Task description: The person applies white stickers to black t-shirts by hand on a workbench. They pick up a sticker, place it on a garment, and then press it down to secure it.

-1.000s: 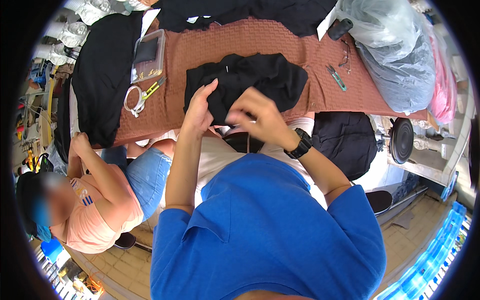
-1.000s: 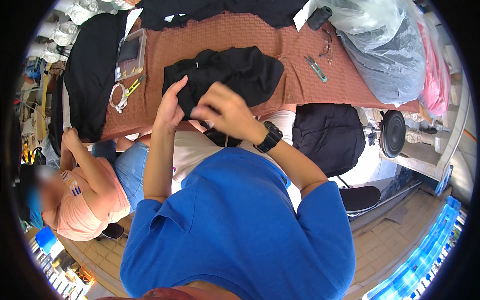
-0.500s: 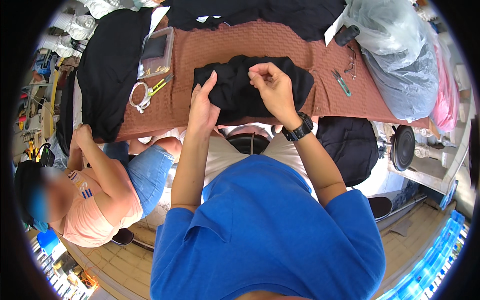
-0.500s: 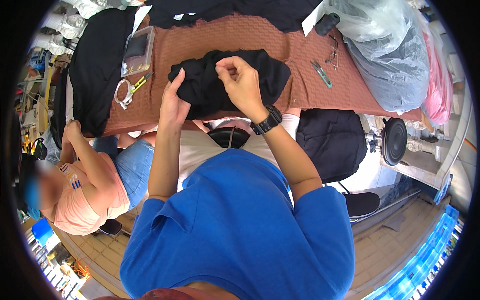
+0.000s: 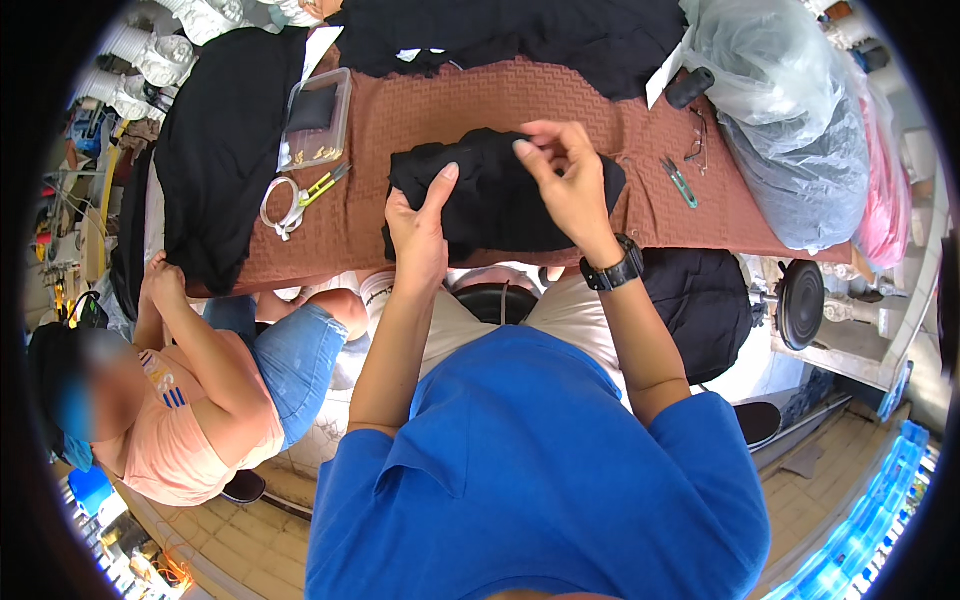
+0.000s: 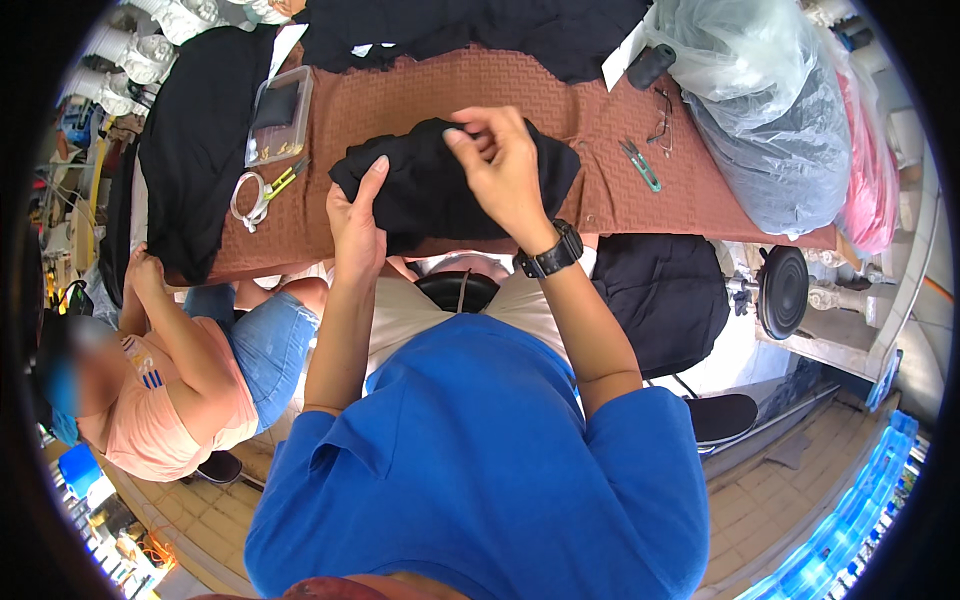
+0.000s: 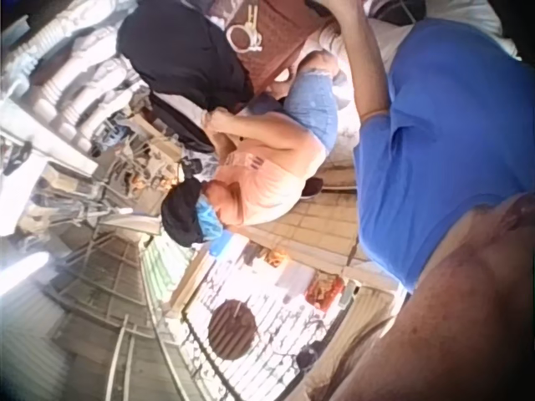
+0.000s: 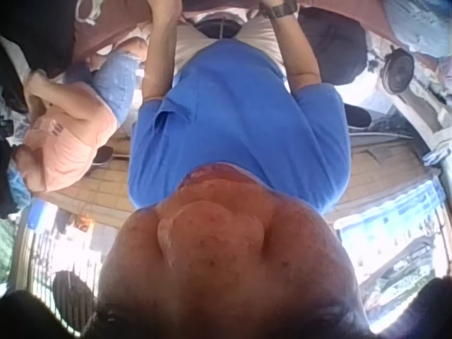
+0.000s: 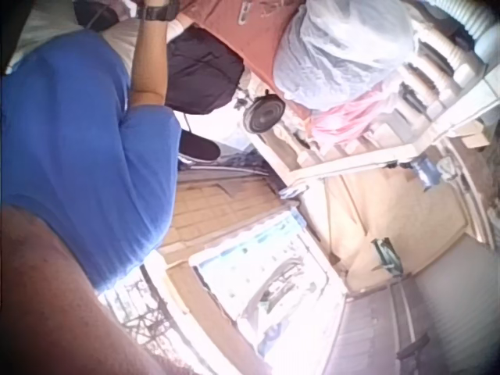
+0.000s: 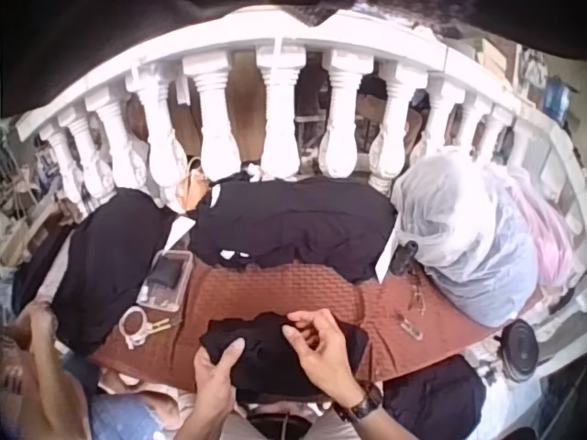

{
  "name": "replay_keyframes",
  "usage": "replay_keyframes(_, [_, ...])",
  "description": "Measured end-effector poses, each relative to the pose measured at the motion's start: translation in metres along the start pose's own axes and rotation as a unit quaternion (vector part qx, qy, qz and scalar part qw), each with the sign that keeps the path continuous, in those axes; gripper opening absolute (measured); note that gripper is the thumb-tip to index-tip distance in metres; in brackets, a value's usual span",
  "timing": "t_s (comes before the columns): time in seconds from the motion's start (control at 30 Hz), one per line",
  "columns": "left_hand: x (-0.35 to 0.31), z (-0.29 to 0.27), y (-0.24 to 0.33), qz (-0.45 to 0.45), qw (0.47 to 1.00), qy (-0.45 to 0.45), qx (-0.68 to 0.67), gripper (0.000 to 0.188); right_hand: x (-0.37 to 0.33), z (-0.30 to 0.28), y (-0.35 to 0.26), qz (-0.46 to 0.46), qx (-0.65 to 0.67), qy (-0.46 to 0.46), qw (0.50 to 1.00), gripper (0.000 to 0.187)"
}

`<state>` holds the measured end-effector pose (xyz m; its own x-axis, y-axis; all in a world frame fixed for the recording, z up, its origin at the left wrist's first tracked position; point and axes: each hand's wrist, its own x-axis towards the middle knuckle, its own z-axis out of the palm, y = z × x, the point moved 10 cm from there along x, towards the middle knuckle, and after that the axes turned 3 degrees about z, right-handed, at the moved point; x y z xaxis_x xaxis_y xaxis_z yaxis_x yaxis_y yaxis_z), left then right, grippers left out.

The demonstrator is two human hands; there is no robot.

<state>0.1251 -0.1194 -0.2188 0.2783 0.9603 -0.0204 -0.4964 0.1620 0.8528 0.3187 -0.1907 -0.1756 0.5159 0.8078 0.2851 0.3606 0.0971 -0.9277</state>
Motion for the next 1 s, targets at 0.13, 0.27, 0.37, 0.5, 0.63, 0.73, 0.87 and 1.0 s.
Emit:
replay_keyframes(0.13, [-0.002,0.008,0.004,0.065,0.996,-0.013,0.065,0.014,-0.008,0.024,-0.043,-0.102,0.023,-0.054,0.993,0.022])
replay_keyframes(0.27, [-0.003,0.012,0.010,0.110,0.989,-0.015,0.101,0.018,-0.003,0.032,-0.046,-0.115,0.000,-0.075,0.990,0.014])
replay_keyframes(0.37, [-0.002,0.008,0.010,0.108,0.988,0.001,0.108,0.021,0.003,0.031,-0.061,-0.146,-0.004,-0.079,0.986,0.009])
replay_keyframes(0.5, [0.003,-0.006,-0.012,0.041,0.993,0.027,0.105,0.023,0.023,0.019,-0.075,-0.126,0.124,-0.075,0.981,0.008])
replay_keyframes(0.63, [-0.004,-0.003,-0.041,-0.123,0.992,0.015,-0.007,0.027,0.021,0.017,-0.127,-0.160,0.114,-0.141,0.970,0.009])
replay_keyframes(0.73, [-0.001,-0.011,-0.065,-0.110,0.991,0.002,-0.076,0.032,-0.003,0.036,-0.166,-0.217,0.101,-0.184,0.954,0.005])
replay_keyframes(0.87, [-0.008,-0.014,-0.049,-0.164,0.963,0.141,0.159,0.034,-0.061,0.067,-0.196,-0.303,0.146,-0.224,0.915,0.007])
replay_keyframes(1.0, [-0.001,-0.007,-0.060,-0.088,0.992,0.029,0.083,0.027,-0.101,0.092,-0.200,-0.314,0.204,-0.258,0.891,0.012])
